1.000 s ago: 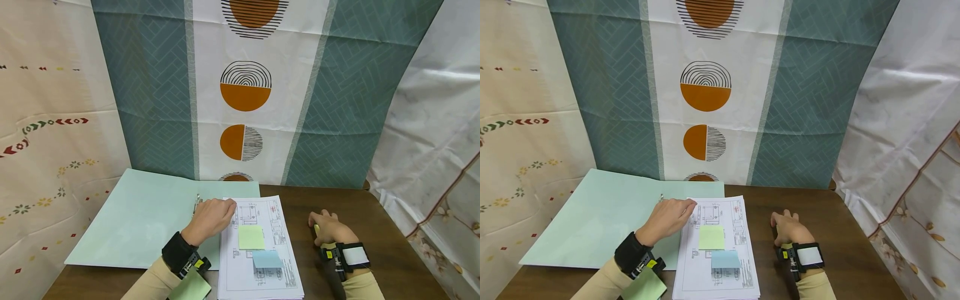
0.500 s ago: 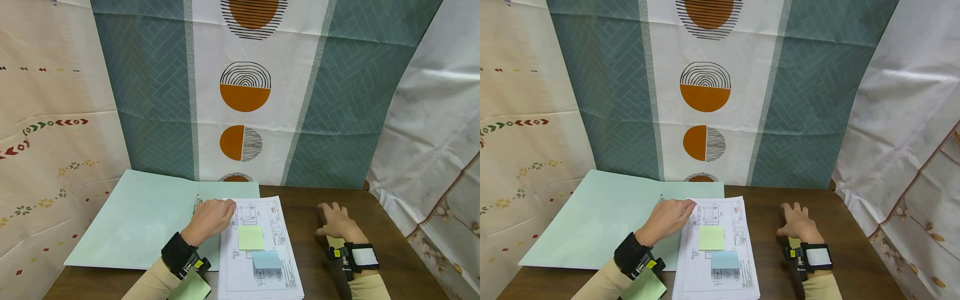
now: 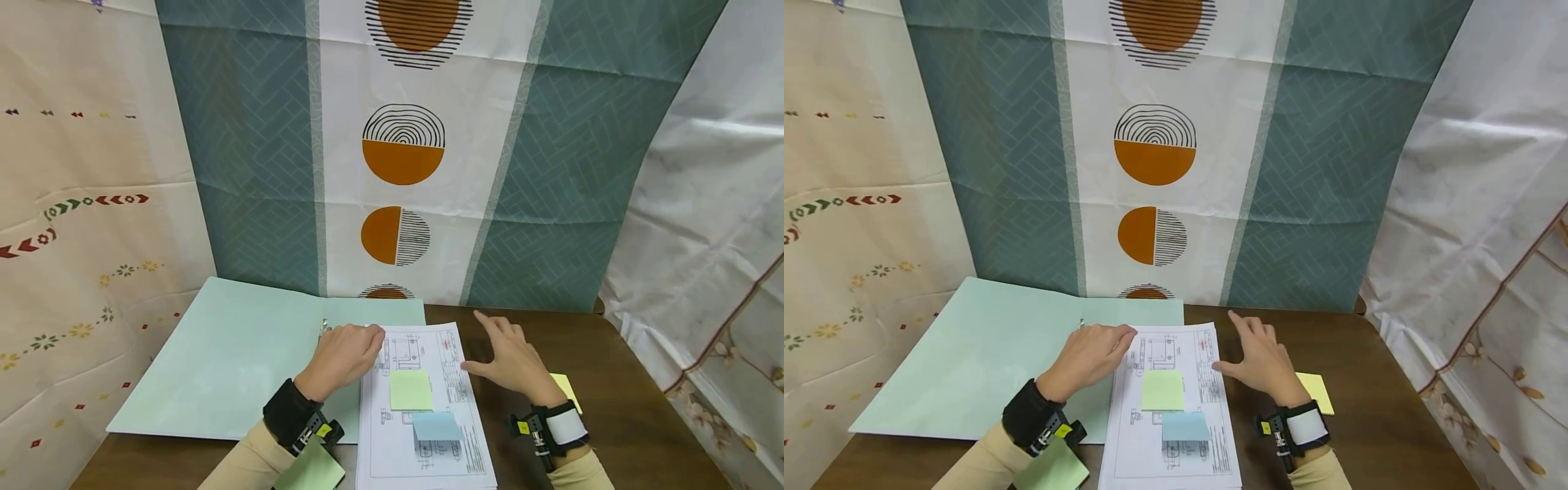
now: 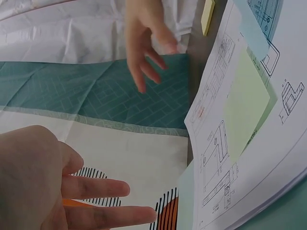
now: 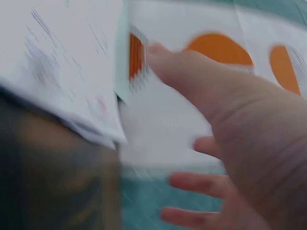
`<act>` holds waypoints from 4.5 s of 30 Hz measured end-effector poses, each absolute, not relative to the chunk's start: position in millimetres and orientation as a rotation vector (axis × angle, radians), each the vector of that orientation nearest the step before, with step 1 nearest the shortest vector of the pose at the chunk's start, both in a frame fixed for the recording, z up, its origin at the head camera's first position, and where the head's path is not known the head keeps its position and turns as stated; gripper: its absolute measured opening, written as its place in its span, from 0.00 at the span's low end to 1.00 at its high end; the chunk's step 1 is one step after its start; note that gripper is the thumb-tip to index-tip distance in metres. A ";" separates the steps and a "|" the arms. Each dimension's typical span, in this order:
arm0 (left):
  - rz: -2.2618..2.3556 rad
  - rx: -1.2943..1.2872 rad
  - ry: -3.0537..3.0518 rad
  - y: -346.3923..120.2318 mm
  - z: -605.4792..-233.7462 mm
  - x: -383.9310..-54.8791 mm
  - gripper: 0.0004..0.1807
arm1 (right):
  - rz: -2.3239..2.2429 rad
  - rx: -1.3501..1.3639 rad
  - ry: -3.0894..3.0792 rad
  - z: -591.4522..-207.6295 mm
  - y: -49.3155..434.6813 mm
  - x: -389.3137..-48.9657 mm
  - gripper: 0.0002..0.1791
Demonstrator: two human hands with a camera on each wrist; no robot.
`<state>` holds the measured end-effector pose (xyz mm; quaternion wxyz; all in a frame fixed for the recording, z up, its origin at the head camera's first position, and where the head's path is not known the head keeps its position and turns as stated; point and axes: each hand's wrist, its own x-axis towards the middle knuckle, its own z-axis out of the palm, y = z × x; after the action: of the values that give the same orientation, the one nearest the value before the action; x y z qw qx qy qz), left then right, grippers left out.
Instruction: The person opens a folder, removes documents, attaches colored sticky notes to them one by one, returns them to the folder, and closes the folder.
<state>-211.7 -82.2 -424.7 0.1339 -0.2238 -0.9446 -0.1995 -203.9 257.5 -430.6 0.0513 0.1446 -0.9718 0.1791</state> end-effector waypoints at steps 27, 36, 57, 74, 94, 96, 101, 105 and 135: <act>-0.576 -0.636 -2.807 -81.8 -426.8 -210.9 0.23 | 0.693 0.574 -3.253 -461.0 228.5 -200.6 0.53; -0.556 -0.725 -2.968 -84.6 -427.9 -206.8 0.27 | 0.713 0.522 -3.245 -458.7 223.7 -198.3 0.53; -0.562 -0.930 -2.976 -90.7 -444.2 -210.6 0.28 | 0.661 0.487 -3.119 -458.0 205.6 -197.3 0.39; -0.517 -0.883 -3.034 -86.4 -435.8 -202.5 0.28 | 1.057 0.350 -2.970 -448.8 212.0 -201.7 0.36; -0.576 -0.859 -3.062 -88.0 -437.4 -208.6 0.27 | 1.023 0.220 -2.881 -444.8 222.9 -208.1 0.07; -0.578 -0.867 -3.061 -88.3 -437.4 -209.3 0.28 | 1.023 0.199 -2.878 -443.0 229.3 -209.9 0.06; -0.595 -0.876 -3.059 -88.9 -436.0 -209.7 0.29 | 1.017 0.148 -2.860 -436.4 250.1 -213.8 0.05; -0.587 -0.883 -3.056 -89.3 -434.2 -209.8 0.30 | 0.990 0.137 -2.829 -429.7 269.1 -215.4 0.03; -0.586 -0.843 -3.067 -88.1 -436.6 -209.3 0.30 | 0.934 -0.128 -2.815 -424.7 339.6 -216.9 0.19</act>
<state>-209.3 -88.1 -436.6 -0.0462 -0.2604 -0.9473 -0.1809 -216.9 339.6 -424.7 0.0861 -0.0430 -0.9447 0.3136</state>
